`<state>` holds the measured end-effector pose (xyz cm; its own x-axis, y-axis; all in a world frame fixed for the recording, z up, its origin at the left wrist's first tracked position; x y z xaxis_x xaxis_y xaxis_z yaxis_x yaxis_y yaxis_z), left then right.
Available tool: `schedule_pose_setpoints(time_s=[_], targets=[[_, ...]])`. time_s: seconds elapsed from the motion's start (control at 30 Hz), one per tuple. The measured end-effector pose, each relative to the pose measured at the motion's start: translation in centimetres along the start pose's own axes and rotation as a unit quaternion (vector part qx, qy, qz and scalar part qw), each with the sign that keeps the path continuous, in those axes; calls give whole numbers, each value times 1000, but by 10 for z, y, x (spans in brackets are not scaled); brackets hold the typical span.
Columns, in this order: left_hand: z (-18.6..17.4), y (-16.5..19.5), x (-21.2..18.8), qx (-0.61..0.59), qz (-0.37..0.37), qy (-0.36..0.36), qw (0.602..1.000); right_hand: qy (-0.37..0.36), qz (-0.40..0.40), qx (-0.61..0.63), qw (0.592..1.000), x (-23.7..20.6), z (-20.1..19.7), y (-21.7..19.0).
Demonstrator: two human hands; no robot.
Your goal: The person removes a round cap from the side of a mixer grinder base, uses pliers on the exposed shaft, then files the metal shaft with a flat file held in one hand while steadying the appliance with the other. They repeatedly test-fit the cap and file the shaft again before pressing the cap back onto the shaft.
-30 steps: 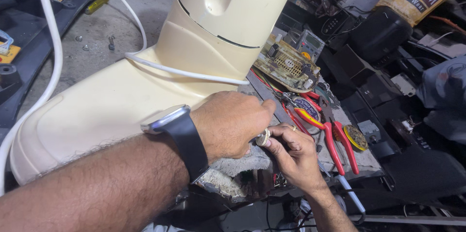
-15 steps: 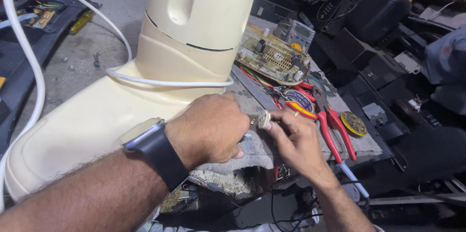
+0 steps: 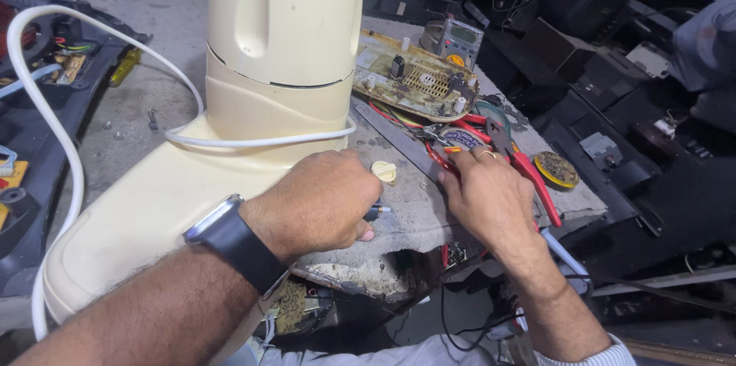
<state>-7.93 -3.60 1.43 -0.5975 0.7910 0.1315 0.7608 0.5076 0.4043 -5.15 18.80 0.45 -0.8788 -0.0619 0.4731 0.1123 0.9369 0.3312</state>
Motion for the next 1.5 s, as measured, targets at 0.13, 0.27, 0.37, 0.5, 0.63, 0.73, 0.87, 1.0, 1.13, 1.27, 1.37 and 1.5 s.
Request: schedule_pose_setpoints(time_s=[0.13, 0.27, 0.37, 0.5, 0.63, 0.73, 0.87, 1.0, 1.13, 1.27, 1.37, 1.5], targets=[[-1, 2, 1, -11, -11, -6, 1000, -31, 0, -38, 999, -7, 7, 9], [-1, 5, 1, -3, 22, 15, 1000, -48, -4, -49, 998, -11, 12, 11], [-2, 6, 1, -5, 17, 20, 1000, -8, -20, -62, 998, -15, 9, 13], [-4, 8, 1, -9, -9, 13, 1000, -21, 16, -24, 999, -23, 11, 16], [-5, 11, 3, -8, -12, 10, 1000, 40, 10, -8, 999, -32, 12, 15], [-6, 13, 4, -11, -33, -8, 999, 18, 3, 8, 1000, -33, 15, 16], [-7, 17, 2, -9, -28, 3, 1000, -28, 14, 82, 996, -26, 11, 22], [-8, 19, 2, 9, -14, -10, 1000, -78, -27, 22, 996, -18, 4, 24], [-8, 22, 3, 20, -9, -6, 1000, -148, -49, 41, 987, -13, 12, 22], [-4, 28, 2, 75, 8, 16, 997, 33, -129, 1, 991, -11, 22, 13], [-1, 32, 2, 139, 26, 29, 990, 8, -90, 15, 996, -10, 24, 16], [0, 31, 1, 149, 17, 25, 988, -122, 57, 339, 931, -33, 3, 29]])
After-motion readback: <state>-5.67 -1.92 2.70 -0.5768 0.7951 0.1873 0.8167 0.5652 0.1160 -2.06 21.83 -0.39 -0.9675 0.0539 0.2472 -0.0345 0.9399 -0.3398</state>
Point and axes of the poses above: each hand's wrist, its own x-axis towards the middle knuckle, its own z-axis out of the palm, y = z × x, the point moved 2 cm from there along x, towards the middle knuckle, and after that the axes turned 11 degrees about -x, right-handed, at the moved point
